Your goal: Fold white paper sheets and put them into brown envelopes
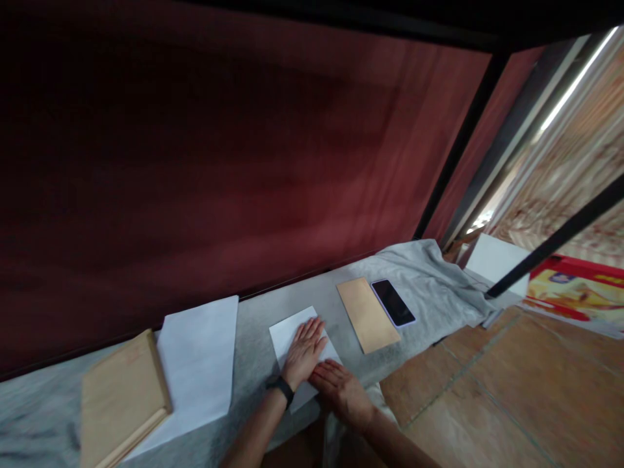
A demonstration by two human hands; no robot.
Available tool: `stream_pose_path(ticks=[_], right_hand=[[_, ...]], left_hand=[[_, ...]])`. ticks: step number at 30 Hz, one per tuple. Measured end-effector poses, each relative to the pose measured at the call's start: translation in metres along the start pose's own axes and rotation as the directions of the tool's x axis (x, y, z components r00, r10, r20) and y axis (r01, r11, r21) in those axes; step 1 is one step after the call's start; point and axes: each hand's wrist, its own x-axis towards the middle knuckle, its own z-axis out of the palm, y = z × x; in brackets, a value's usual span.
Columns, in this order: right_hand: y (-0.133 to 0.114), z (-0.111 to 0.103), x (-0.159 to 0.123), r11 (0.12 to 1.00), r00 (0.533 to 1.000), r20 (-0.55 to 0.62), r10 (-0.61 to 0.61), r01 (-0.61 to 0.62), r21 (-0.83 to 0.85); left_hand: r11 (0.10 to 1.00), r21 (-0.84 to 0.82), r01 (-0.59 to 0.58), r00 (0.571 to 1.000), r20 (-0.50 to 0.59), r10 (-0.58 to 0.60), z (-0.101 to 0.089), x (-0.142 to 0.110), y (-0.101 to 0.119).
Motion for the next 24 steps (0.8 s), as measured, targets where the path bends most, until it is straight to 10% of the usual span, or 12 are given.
stream_pose_path(ticks=[11, 18, 24], right_hand=[[-0.002, -0.009, 0.0, 0.999, 0.997, 0.071, 0.011, -0.014, 0.037], [-0.024, -0.028, 0.016, 0.999, 0.991, 0.132, 0.038, -0.042, 0.028], [-0.042, -0.019, 0.022, 0.998, 0.99, 0.135, 0.043, -0.049, 0.043]], left_hand=[[0.972, 0.051, 0.227, 0.94, -0.27, -0.206, -0.011, -0.062, -0.072], [0.928, -0.352, 0.124, 0.949, -0.23, -0.214, -0.02, -0.136, -0.035], [0.961, -0.244, 0.13, 0.967, -0.182, -0.177, -0.02, -0.153, -0.01]])
